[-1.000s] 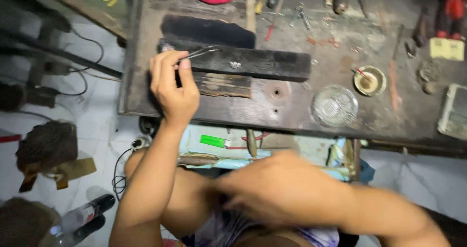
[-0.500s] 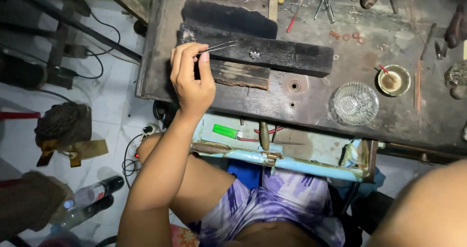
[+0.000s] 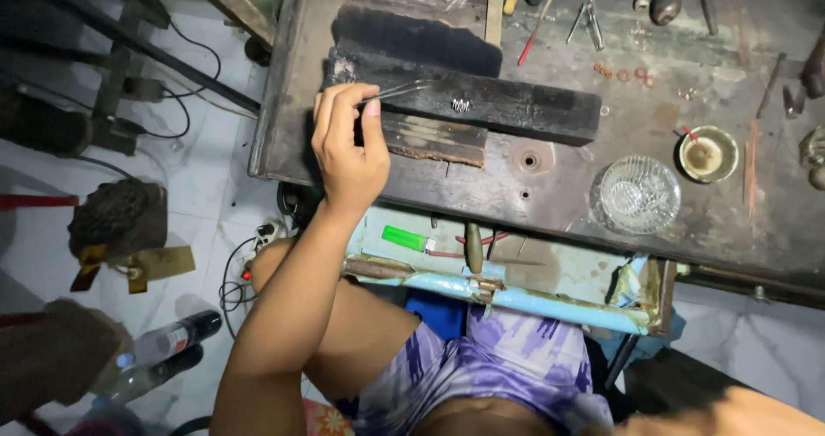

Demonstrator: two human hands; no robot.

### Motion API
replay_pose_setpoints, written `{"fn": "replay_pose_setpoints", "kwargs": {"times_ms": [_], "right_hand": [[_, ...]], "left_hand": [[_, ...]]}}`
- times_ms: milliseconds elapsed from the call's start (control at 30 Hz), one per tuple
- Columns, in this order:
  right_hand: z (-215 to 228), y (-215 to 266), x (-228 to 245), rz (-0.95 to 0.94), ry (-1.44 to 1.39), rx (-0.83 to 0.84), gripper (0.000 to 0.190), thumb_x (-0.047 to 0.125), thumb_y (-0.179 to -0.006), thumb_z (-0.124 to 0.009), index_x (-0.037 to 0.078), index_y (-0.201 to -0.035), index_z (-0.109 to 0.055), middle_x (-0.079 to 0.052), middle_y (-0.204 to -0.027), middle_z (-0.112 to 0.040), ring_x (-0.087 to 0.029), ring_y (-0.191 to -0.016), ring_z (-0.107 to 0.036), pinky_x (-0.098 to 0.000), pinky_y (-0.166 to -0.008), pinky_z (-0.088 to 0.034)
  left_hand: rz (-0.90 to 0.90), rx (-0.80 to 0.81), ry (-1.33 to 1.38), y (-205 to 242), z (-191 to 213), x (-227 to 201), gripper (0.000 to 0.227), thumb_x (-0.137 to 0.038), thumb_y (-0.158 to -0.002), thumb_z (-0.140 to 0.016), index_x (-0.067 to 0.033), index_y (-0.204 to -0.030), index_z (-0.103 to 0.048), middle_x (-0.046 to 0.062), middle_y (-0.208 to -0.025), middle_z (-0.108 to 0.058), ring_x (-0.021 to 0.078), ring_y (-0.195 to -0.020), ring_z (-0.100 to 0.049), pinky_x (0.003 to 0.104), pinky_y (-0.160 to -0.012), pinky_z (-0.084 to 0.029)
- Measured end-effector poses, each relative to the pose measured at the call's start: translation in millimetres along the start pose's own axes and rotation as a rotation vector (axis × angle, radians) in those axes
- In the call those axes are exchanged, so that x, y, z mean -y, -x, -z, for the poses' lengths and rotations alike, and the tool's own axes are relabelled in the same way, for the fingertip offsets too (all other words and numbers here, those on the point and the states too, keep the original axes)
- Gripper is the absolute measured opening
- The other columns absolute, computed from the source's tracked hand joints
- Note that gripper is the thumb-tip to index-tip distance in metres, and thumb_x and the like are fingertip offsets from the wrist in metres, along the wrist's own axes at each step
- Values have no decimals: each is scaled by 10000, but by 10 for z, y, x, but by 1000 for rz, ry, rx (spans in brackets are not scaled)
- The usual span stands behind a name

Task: A person is soldering small jewelry components onto a metal base using a handheld torch and tweezers at a workshop bench.

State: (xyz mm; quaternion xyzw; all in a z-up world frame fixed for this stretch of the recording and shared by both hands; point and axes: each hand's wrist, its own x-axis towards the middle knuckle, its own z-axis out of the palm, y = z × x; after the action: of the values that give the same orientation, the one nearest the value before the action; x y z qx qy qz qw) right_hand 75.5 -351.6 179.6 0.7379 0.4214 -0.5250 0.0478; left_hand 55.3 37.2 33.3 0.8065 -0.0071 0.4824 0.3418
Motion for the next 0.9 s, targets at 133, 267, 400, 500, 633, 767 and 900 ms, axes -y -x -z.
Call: {"fn": "replay_pose_setpoints", "kwargs": {"times_ms": [133, 267, 400, 500, 633, 767, 900], "right_hand": [[-1800, -1327, -913, -224, -172, 109, 249, 360, -945, -553, 269, -1072, -747, 4, -961, -809, -215, -922, -770, -388, -872, -602], [-4656, -2728, -2825, -624, -66, 260, 351, 268, -891, -606, 168, -1214, -702, -29, -1213, -738, -193, -1078, -740, -318, -893, -613], [-4706, -3144, -2543, -1136, -332, 123, 511, 470, -1001, -473, 146, -1265, -767, -43, -1309, -766, -201, -1165, -756, -376, -885, -616], [-4804, -3238, -2587, -1012, -221, 132, 481, 452, -998, -478, 150, -1259, -746, -56, -1298, -751, -217, -1146, -747, -400, -847, -608], [-4957, -3390, -2602, -845, -86, 138, 441, 429, -995, -486, 154, -1251, -718, -75, -1283, -731, -241, -1121, -735, -434, -797, -597], [-5097, -3438, -2701, -695, 50, 141, 403, 404, -991, -497, 156, -1243, -690, -97, -1268, -713, -267, -1095, -724, -469, -746, -587], [-5141, -3053, -2780, -590, 151, 142, 376, 386, -988, -506, 155, -1236, -669, -114, -1257, -700, -287, -1076, -716, -497, -708, -580]], "left_hand": [[31, 76, -25, -14, 21, -73, 155, 21, -983, -582, 12, -1104, -679, 128, -978, -641, 323, -837, -586, 404, -803, -494], [57, 155, -28, -3, -9, -134, 195, 82, -913, -621, 45, -1095, -682, 149, -1020, -639, 302, -897, -569, 393, -833, -485], [22, 168, 3, 6, -83, -123, 214, 116, -898, -635, 42, -1093, -680, 144, -1023, -626, 296, -893, -559, 386, -808, -492], [27, 175, 9, 5, -99, -114, 252, 137, -865, -640, 28, -1090, -678, 141, -1028, -609, 296, -911, -544, 385, -809, -491], [6, 180, -28, -84, -94, -95, 184, 90, -876, -641, 5, -1033, -686, 129, -1029, -611, 303, -942, -518, 399, -850, -459], [3, 214, -32, -164, -106, -79, 164, 86, -874, -633, -1, -1006, -679, 115, -1034, -618, 309, -972, -525, 410, -882, -464], [7, 241, -30, -171, -109, -60, 158, 84, -876, -621, -5, -994, -674, 109, -1028, -617, 308, -979, -528, 403, -894, -461]]}}
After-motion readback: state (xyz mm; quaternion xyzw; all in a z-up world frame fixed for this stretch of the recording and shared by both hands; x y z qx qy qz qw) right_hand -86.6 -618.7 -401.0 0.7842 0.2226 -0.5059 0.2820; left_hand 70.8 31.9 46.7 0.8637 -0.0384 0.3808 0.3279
